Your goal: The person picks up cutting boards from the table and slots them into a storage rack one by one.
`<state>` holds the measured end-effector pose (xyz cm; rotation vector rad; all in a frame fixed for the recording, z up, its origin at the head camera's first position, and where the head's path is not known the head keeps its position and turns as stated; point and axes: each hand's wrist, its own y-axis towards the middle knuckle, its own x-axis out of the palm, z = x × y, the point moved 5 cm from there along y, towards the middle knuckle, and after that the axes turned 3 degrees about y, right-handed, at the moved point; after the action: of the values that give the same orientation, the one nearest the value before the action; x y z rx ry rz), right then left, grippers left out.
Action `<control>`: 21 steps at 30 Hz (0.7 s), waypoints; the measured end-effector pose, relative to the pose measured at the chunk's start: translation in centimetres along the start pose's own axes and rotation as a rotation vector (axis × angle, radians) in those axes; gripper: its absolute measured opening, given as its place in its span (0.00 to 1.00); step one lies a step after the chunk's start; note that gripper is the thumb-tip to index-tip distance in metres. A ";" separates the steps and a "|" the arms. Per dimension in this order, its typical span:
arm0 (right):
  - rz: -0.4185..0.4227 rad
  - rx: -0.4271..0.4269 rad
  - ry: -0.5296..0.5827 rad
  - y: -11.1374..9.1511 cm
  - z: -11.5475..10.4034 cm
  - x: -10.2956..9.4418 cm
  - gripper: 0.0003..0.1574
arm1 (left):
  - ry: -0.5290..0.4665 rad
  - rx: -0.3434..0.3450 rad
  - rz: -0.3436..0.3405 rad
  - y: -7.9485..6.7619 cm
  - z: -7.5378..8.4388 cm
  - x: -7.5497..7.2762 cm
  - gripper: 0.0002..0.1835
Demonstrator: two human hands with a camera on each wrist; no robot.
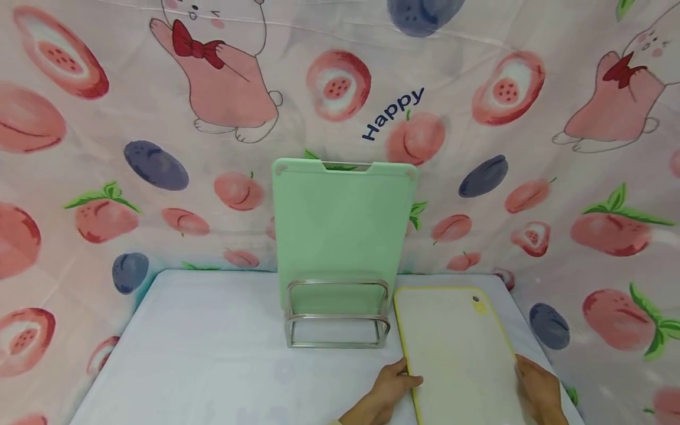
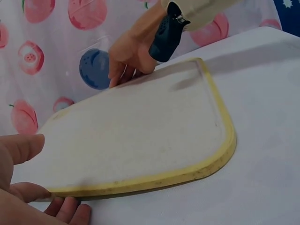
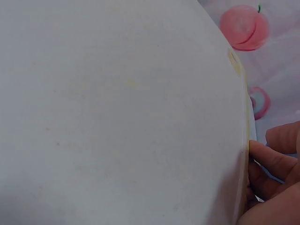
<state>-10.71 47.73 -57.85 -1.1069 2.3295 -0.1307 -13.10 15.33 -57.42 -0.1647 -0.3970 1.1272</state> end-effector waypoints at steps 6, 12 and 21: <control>0.023 -0.013 0.042 -0.4 0.1 -0.2 0.13 | -0.140 0.006 -0.001 -0.1 -0.2 0.3 0.25; 0.010 0.006 0.021 -0.6 -0.2 0.2 0.37 | -0.159 0.020 0.015 0.1 0.0 0.1 0.25; 0.011 0.025 -0.020 -0.3 -0.7 0.7 0.34 | -0.162 0.027 0.016 0.2 0.9 -0.2 0.26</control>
<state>-11.24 46.88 -57.45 -1.0781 2.3092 -0.1436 -13.66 15.15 -56.68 -0.0526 -0.5251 1.1654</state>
